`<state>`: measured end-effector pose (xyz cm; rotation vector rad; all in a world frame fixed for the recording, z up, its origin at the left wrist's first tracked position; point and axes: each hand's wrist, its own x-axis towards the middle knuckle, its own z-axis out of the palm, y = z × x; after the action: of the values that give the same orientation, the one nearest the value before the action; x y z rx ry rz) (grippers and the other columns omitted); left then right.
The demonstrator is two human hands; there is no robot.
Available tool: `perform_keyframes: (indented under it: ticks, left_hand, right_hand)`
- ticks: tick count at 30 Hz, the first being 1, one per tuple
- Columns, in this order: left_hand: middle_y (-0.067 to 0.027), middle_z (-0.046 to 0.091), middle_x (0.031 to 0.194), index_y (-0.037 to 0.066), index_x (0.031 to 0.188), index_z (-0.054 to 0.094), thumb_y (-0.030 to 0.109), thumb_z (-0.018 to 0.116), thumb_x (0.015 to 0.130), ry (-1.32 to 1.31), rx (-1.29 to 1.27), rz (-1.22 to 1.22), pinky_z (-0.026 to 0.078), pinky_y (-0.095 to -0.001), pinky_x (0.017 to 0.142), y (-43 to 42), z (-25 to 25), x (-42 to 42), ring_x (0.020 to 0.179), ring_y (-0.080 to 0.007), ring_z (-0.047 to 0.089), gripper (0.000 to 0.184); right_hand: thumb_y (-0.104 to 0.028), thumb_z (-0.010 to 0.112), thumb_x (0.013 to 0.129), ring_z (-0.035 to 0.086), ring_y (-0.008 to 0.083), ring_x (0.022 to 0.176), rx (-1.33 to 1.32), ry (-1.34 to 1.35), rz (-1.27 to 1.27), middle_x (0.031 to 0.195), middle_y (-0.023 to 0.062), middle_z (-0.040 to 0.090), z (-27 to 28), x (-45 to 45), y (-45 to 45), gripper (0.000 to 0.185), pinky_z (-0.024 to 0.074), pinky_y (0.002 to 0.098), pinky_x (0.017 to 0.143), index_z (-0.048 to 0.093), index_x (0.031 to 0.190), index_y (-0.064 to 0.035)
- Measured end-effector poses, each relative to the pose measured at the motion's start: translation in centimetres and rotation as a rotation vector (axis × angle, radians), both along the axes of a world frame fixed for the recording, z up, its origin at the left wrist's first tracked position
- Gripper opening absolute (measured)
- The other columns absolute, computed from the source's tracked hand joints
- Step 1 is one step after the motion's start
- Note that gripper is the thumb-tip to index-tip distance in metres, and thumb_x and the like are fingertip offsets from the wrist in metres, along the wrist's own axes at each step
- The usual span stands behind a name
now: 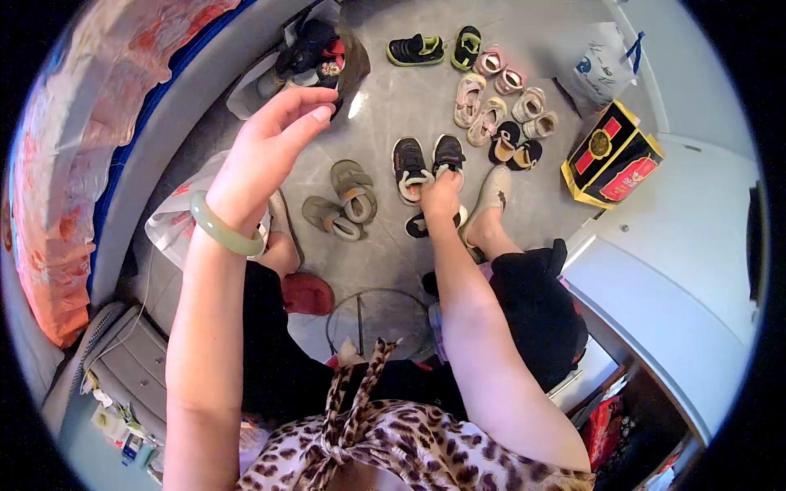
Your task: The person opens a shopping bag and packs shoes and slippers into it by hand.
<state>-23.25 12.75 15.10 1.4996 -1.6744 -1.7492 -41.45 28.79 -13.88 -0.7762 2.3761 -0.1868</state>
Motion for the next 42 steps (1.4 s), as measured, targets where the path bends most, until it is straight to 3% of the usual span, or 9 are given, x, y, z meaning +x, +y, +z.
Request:
perform_keyframes:
  ticks: [8,13,20,23,26,30,32,37,42]
  left_hand:
    - [-0.0021,0.062,0.115,0.009,0.121,0.057,0.03,0.054,0.092,0.034,0.046,0.008,0.037,-0.0261,0.089,-0.2,0.0,-1.0,0.106,-0.01,0.056,0.036]
    - [-0.0026,0.062,0.113,0.009,0.121,0.057,0.03,0.053,0.093,0.05,0.024,-0.037,0.037,-0.0254,0.089,-0.3,-0.3,-1.0,0.104,-0.0094,0.056,0.035]
    - [-0.0025,0.064,0.111,0.009,0.121,0.058,0.03,0.053,0.093,0.038,0.027,-0.054,0.037,-0.0241,0.088,0.7,-0.6,-1.2,0.102,-0.009,0.057,0.035]
    - [-0.0025,0.064,0.111,0.009,0.121,0.058,0.03,0.053,0.093,0.019,0.014,-0.071,0.037,-0.024,0.088,0.4,-0.9,-1.5,0.102,-0.0088,0.057,0.035]
    - [-0.0023,0.064,0.111,0.009,0.122,0.057,0.031,0.052,0.093,0.016,0.012,-0.085,0.038,-0.024,0.088,0.3,-0.8,-1.5,0.101,-0.0088,0.058,0.036]
    - [-0.0045,0.063,0.11,0.006,0.122,0.055,0.026,0.051,0.094,0.018,0.026,-0.065,0.042,-0.0246,0.085,0.1,-0.2,-1.6,0.099,-0.0112,0.059,0.035]
    - [-0.0097,0.062,0.105,0.0,0.12,0.053,0.019,0.052,0.094,0.028,0.094,0.009,0.048,-0.0277,0.082,0.3,1.2,-2.2,0.095,-0.016,0.059,0.032]
    - [-0.0111,0.059,0.112,0.0,0.124,0.051,0.027,0.052,0.095,0.045,0.017,-0.038,0.045,-0.0305,0.088,1.6,2.0,-1.5,0.1,-0.0177,0.058,0.04]
    - [-0.0116,0.059,0.112,0.0,0.124,0.051,0.027,0.05,0.096,0.039,-0.03,-0.037,0.045,-0.0312,0.089,3.0,4.8,-2.4,0.101,-0.0179,0.057,0.039]
  right_hand:
    - [-0.021,0.07,0.074,0.06,0.0406,0.096,0.085,0.041,-0.022,0.123,0.0187,0.044,-1.9,-0.8,-0.2,0.054,0.0512,0.0474,0.08,0.045,0.118,-0.0047]
    - [-0.011,0.055,0.081,0.061,0.0386,0.086,-0.1,0.195,0.276,0.1,0.0189,0.054,-3.2,-3.4,0.7,0.017,0.0512,0.0473,0.074,0.059,0.096,-0.0039]
    - [-0.013,0.072,0.069,0.061,0.0396,0.089,-0.261,0.085,0.547,0.107,0.0182,0.053,0.0,-6.3,-4.5,0.042,0.051,0.0491,0.074,0.052,0.107,-0.01]
    - [-0.017,0.069,0.073,0.06,0.0391,0.095,-0.273,0.066,0.5,0.11,0.0194,0.054,-2.2,-5.6,-7.1,0.041,0.0496,0.0476,0.081,0.055,0.11,-0.0106]
    - [-0.014,0.058,0.08,0.061,0.0387,0.094,-0.201,-0.031,0.705,0.119,0.0171,0.054,-4.7,-7.1,-8.1,0.032,0.0496,0.0422,0.084,0.06,0.112,-0.0099]
    - [-0.016,0.063,0.077,0.063,0.031,0.094,-0.4,-0.263,0.408,0.107,0.0166,0.063,-3.0,-11.3,-4.0,0.037,0.0488,0.0348,0.085,0.062,0.113,-0.0049]
    - [-0.016,0.063,0.077,0.063,0.0264,0.095,-0.188,-0.465,0.098,0.102,0.0143,0.067,-4.0,-13.0,0.7,0.039,0.0492,0.0341,0.084,0.062,0.114,-0.0049]
    - [-0.014,0.059,0.079,0.062,0.0297,0.1,0.214,-0.193,0.649,0.108,0.0153,0.065,-4.2,-11.9,19.2,0.038,0.0477,0.0395,0.088,0.061,0.116,-0.0065]
    - [-0.018,0.057,0.08,0.061,0.0327,0.101,0.677,-0.041,0.682,0.108,0.0173,0.064,0.1,-4.1,31.9,0.033,0.0474,0.0419,0.087,0.063,0.11,-0.0069]
